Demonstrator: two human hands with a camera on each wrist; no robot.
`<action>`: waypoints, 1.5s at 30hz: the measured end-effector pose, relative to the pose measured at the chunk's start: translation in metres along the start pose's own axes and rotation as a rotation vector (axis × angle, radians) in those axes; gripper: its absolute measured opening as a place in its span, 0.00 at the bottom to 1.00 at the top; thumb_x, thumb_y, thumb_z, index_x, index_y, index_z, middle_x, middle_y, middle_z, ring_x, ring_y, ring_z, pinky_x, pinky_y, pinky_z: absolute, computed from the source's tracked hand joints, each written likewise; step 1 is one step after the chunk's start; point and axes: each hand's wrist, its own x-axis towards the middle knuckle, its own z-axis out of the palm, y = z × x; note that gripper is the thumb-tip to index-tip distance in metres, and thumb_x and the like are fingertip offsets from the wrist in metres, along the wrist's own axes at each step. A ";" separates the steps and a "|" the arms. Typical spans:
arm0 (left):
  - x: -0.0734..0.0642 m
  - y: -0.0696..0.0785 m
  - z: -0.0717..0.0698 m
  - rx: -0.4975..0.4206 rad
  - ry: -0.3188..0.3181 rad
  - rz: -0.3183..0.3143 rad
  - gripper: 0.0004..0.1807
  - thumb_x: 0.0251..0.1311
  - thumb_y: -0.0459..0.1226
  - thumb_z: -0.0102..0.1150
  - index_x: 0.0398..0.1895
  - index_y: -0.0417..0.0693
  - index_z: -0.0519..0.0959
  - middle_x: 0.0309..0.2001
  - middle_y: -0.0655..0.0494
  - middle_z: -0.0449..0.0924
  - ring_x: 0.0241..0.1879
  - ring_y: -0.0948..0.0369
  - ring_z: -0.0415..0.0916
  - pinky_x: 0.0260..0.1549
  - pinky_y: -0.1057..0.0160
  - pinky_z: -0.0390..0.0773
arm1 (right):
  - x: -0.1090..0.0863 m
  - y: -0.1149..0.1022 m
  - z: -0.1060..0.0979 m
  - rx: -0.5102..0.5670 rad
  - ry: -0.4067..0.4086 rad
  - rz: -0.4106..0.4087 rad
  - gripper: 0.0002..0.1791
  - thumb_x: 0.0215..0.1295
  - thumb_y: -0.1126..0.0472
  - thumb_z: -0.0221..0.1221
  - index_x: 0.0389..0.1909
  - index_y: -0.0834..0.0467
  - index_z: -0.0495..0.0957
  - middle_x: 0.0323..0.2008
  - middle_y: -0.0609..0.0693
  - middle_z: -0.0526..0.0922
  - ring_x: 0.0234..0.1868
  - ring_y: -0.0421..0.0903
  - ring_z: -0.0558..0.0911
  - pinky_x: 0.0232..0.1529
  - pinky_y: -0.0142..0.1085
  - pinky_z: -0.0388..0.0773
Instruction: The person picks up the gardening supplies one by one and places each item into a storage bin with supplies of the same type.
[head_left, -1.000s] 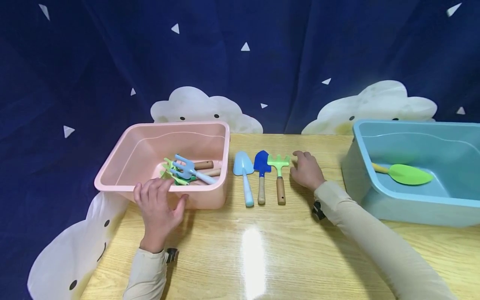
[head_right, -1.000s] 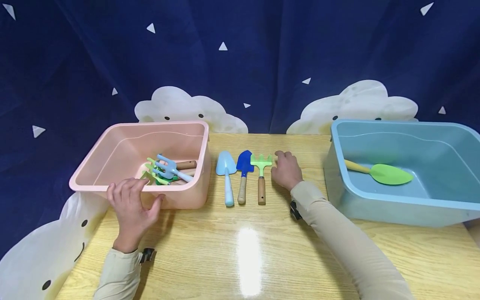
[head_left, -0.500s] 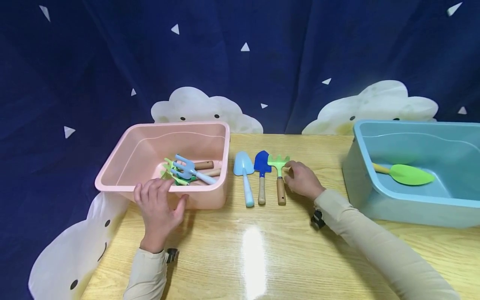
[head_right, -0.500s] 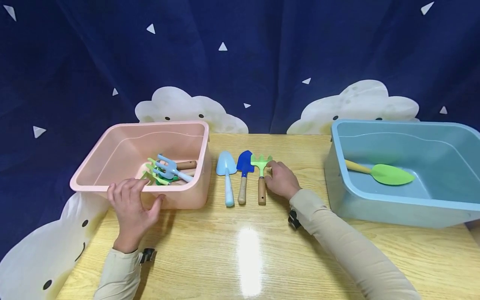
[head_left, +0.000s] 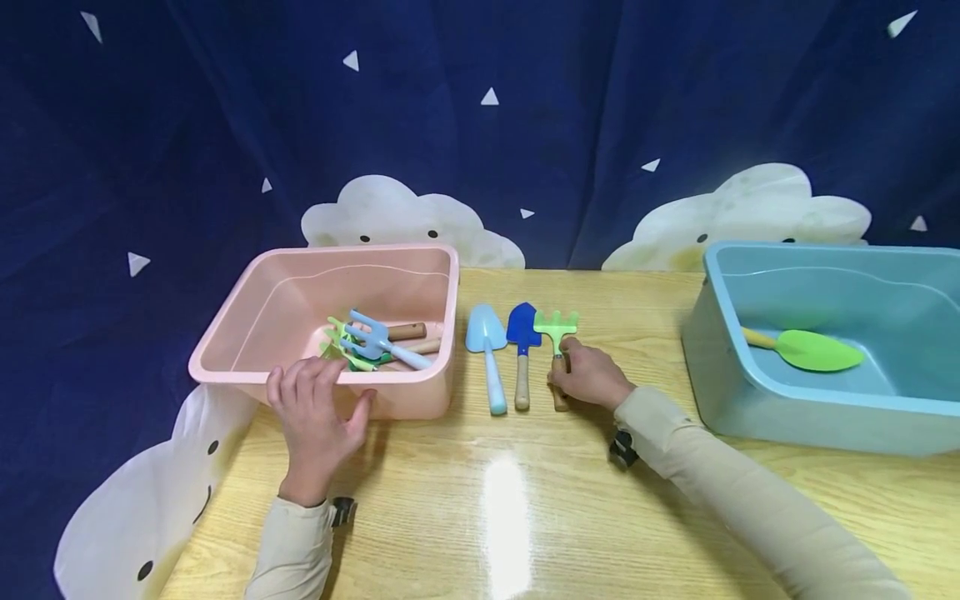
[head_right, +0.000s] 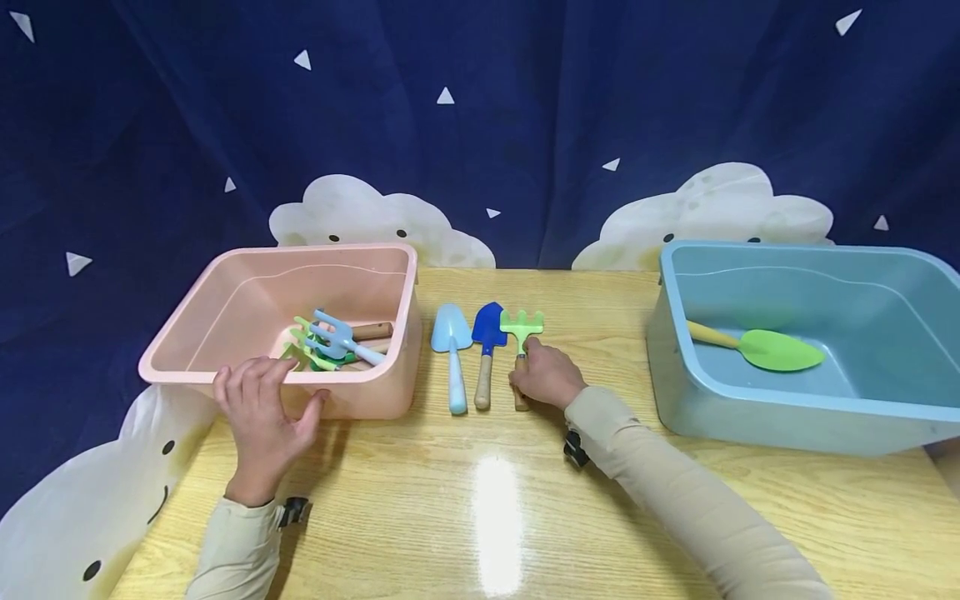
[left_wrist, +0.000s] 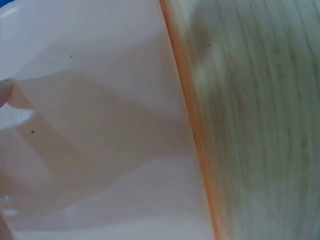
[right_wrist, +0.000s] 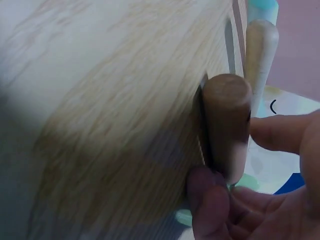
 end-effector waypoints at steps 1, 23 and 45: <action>-0.001 0.000 0.000 0.001 0.000 -0.001 0.26 0.47 0.47 0.60 0.47 0.39 0.77 0.43 0.41 0.75 0.50 0.44 0.66 0.71 0.49 0.48 | 0.000 0.000 0.001 0.004 -0.010 0.014 0.23 0.67 0.52 0.55 0.55 0.63 0.69 0.33 0.54 0.80 0.30 0.48 0.75 0.29 0.36 0.67; -0.005 -0.001 -0.001 -0.003 -0.022 -0.007 0.26 0.47 0.46 0.60 0.48 0.39 0.77 0.44 0.40 0.76 0.51 0.43 0.66 0.72 0.50 0.46 | 0.002 0.005 0.001 0.171 -0.074 0.086 0.31 0.63 0.54 0.58 0.63 0.67 0.66 0.36 0.55 0.78 0.33 0.47 0.75 0.32 0.34 0.69; 0.000 0.000 -0.003 0.005 -0.017 -0.002 0.26 0.47 0.46 0.60 0.48 0.39 0.77 0.44 0.40 0.76 0.50 0.43 0.66 0.72 0.51 0.46 | -0.006 0.036 -0.007 0.873 -0.341 0.057 0.41 0.65 0.70 0.57 0.77 0.59 0.50 0.40 0.50 0.72 0.34 0.40 0.78 0.38 0.36 0.81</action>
